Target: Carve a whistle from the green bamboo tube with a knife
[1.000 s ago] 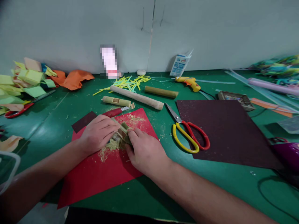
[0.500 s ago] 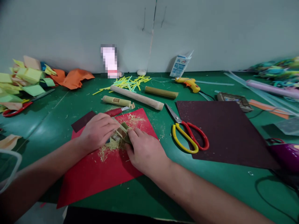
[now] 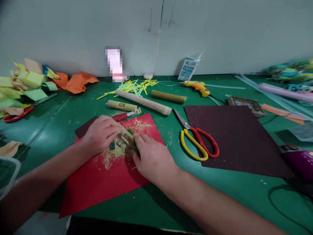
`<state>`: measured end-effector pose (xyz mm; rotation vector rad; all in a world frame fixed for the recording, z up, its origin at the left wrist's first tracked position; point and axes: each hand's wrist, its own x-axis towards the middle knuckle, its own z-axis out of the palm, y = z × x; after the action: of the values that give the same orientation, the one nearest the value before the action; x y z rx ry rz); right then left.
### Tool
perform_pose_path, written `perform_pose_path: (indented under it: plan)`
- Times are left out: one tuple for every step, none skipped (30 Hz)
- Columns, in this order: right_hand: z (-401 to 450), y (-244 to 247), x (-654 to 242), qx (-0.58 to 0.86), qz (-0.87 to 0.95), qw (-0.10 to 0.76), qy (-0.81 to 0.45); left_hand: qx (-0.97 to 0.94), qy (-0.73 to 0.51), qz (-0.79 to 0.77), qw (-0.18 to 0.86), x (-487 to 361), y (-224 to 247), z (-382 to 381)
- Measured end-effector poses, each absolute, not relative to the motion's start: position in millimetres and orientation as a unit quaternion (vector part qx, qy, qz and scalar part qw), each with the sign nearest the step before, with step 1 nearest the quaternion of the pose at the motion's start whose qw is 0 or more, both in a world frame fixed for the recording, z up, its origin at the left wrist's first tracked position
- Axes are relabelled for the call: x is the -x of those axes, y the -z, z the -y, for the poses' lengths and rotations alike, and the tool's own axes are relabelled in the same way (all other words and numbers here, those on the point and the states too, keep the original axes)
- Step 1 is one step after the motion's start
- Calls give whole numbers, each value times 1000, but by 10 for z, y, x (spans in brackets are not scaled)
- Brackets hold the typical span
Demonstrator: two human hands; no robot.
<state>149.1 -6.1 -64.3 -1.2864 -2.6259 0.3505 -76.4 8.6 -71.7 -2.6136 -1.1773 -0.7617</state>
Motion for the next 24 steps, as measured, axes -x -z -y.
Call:
perform_pose_path:
  plan:
    - [62, 643, -1491, 436, 887, 100, -116, 874, 260, 400, 92, 762, 717, -87]
    - [62, 643, -1491, 437, 886, 101, -114, 872, 264, 401, 94, 760, 719, -87]
    - [63, 642, -1490, 438, 886, 100, -113, 874, 266, 397, 91, 757, 721, -85]
    - [63, 640, -1490, 437, 887, 97, -113, 878, 266, 390, 83, 755, 723, -83]
    - [63, 637, -1489, 436, 888, 96, -112, 880, 267, 384, 77, 754, 725, -81]
    - [63, 634, -1490, 436, 888, 97, -111, 880, 269, 384, 77, 755, 726, -80]
    - [64, 631, -1491, 437, 887, 98, -109, 876, 272, 390, 82, 758, 725, -79]
    - [64, 629, -1492, 439, 887, 100, -106, 872, 273, 397, 90, 763, 724, -78]
    - [63, 627, -1495, 439, 887, 101, -102, 870, 272, 401, 96, 770, 721, -77]
    - [63, 628, -1498, 438, 888, 101, -96, 871, 270, 400, 97, 777, 719, -75]
    - [61, 631, -1502, 435, 890, 104, -89, 874, 268, 394, 94, 786, 717, -74]
    - [60, 637, -1506, 431, 892, 110, -80, 878, 265, 388, 89, 796, 715, -74]
    - [58, 645, -1510, 427, 894, 118, -71, 879, 265, 387, 87, 806, 713, -75]
    - [57, 654, -1514, 425, 894, 126, -61, 876, 267, 392, 90, 817, 713, -77]
    - [56, 664, -1518, 424, 894, 133, -55, 871, 270, 399, 95, 827, 713, -79]
    - [55, 672, -1521, 424, 894, 136, -53, 868, 274, 402, 99, 835, 715, -82]
    - [55, 680, -1524, 426, 893, 136, -53, 869, 279, 397, 99, 839, 717, -85]
    - [55, 685, -1525, 427, 893, 134, -54, 873, 284, 385, 96, 840, 720, -87]
    - [55, 687, -1525, 427, 892, 133, -55, 876, 289, 373, 94, 838, 722, -89]
    - [56, 687, -1524, 427, 893, 134, -53, 877, 294, 367, 95, 835, 722, -90]
    - [56, 685, -1523, 427, 893, 137, -50, 874, 298, 369, 102, 830, 722, -91]
    - [57, 682, -1521, 427, 892, 140, -46, 869, 298, 380, 111, 825, 719, -90]
    - [57, 678, -1519, 426, 892, 141, -44, 863, 295, 392, 121, 818, 716, -88]
    - [57, 674, -1518, 426, 893, 140, -43, 862, 290, 397, 124, 811, 712, -85]
